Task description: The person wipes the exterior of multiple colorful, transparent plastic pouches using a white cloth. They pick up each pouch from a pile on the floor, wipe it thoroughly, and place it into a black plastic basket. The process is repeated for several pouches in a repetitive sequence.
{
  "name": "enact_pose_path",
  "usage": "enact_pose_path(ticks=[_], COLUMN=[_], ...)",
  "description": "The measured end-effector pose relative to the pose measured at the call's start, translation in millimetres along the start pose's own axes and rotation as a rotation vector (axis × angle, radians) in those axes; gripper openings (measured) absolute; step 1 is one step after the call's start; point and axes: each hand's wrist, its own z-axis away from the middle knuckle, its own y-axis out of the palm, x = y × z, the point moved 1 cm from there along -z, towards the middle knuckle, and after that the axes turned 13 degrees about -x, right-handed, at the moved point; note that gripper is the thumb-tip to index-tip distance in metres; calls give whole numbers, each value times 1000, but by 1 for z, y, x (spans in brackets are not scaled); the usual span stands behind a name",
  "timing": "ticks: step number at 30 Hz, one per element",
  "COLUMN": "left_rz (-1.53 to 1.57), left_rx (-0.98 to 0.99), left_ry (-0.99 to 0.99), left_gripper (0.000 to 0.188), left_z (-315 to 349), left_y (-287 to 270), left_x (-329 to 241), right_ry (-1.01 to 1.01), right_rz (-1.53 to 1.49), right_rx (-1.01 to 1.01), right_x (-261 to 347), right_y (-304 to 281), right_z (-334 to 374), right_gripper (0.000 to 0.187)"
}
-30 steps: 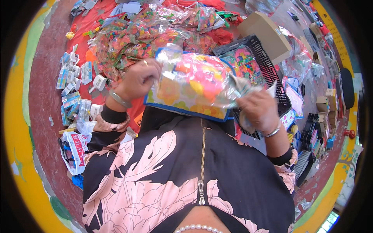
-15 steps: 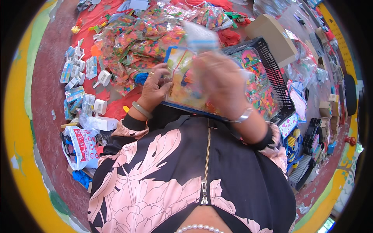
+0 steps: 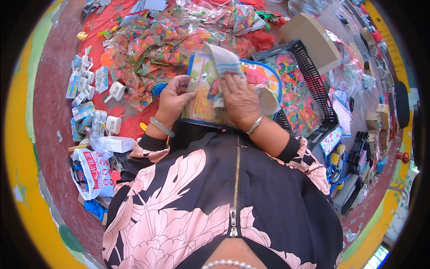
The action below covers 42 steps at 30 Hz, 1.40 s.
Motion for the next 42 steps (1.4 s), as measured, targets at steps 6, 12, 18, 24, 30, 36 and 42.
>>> enact_pose_path(ticks=[6,12,18,24,30,36,42], left_rz=[16,18,20,-199,-490,-344,-115], left_rx=[24,55,36,181,559,671,232], left_ry=[8,-31,-224,-15,846,1019,623], left_gripper=[41,39,33,9,10,21,6], left_z=[0,0,-5,-9,22,28,23], left_y=[-1,-2,6,28,74,85,80], left_x=[-4,-11,-30,-48,-128,-171,-157], right_ry=[95,374,749,546,448,436,737], right_rz=[89,382,-368,-804,-1237,-1386,-1582], right_rx=[-41,263,-149,126,463,650,491], right_x=[-40,-124,-171,-126,-133,-160,-157], right_y=[-20,-61,-97,-75,-84,-84,-135], right_z=[13,33,55,18,-20,1,29], right_gripper=[39,12,20,45,87,42,20])
